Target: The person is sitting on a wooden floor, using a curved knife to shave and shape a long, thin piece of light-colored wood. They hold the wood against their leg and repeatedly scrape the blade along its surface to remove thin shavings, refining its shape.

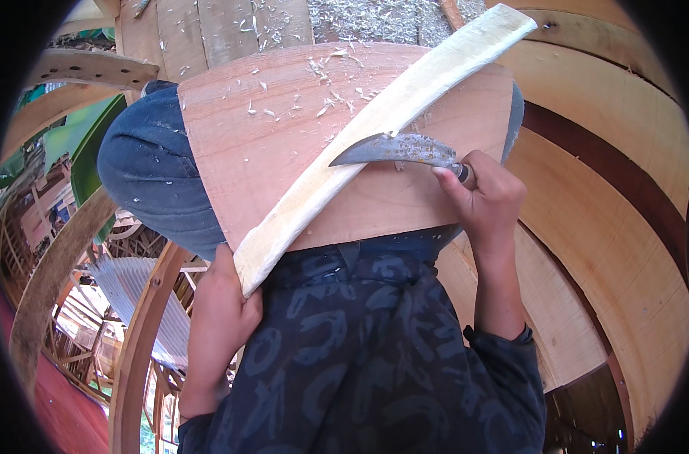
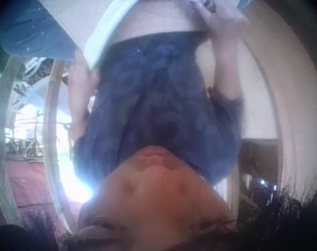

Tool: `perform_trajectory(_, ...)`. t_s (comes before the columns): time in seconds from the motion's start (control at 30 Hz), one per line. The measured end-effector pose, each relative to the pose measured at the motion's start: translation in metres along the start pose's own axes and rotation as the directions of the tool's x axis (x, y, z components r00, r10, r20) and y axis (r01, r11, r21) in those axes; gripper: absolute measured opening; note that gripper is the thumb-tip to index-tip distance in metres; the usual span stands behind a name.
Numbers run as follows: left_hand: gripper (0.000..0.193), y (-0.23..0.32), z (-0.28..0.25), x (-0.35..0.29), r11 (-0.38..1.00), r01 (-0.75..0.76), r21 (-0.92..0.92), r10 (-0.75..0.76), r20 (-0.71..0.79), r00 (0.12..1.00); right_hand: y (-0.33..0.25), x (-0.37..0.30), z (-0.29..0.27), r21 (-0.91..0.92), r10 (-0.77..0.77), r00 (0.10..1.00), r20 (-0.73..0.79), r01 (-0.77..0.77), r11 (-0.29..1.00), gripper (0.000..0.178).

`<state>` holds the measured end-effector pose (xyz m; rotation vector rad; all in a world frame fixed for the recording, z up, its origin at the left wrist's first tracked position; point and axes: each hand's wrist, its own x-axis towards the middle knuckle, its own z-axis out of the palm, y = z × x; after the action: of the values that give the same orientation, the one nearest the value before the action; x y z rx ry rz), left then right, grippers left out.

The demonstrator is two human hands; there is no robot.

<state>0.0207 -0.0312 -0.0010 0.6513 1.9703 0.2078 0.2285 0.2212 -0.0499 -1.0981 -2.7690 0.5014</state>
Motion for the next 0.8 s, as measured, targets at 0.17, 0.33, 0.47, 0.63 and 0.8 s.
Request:
perform_trajectory(0.17, 0.032, 0.0, 0.005, -0.007, 1.0, -0.008, -0.015, 0.008, -0.059, 0.998, 0.022, 0.007, -0.012, 0.048, 0.264, 0.964, -0.028, -0.262, 0.964, 0.047)
perform_trajectory(0.33, 0.033, 0.0, 0.004, 0.003, 1.0, -0.014, 0.019, 0.014, -0.034, 0.999, -0.003, 0.0, -0.018, 0.042, 0.174, 0.984, 0.037, -0.175, 0.984, 0.046)
perform_trajectory(0.47, 0.034, 0.001, 0.006, -0.001, 0.999, 0.006, 0.036, -0.004, -0.042, 0.999, -0.032, -0.006, -0.005, 0.096, 0.015, 0.99, 0.139, -0.028, 0.995, 0.048)
perform_trajectory(0.63, 0.035, 0.002, 0.012, -0.008, 0.999, 0.015, 0.037, -0.012, -0.08, 0.997, -0.014, 0.004, -0.02, -0.141, 0.045, 0.987, 0.153, -0.024, 0.99, 0.05)
perform_trajectory(0.8, 0.037, -0.001, 0.016, -0.015, 0.999, 0.023, 0.025, -0.02, -0.091, 0.996, 0.04, 0.031, -0.049, -0.119, 0.436, 0.894, -0.103, -0.446, 0.887, 0.048)
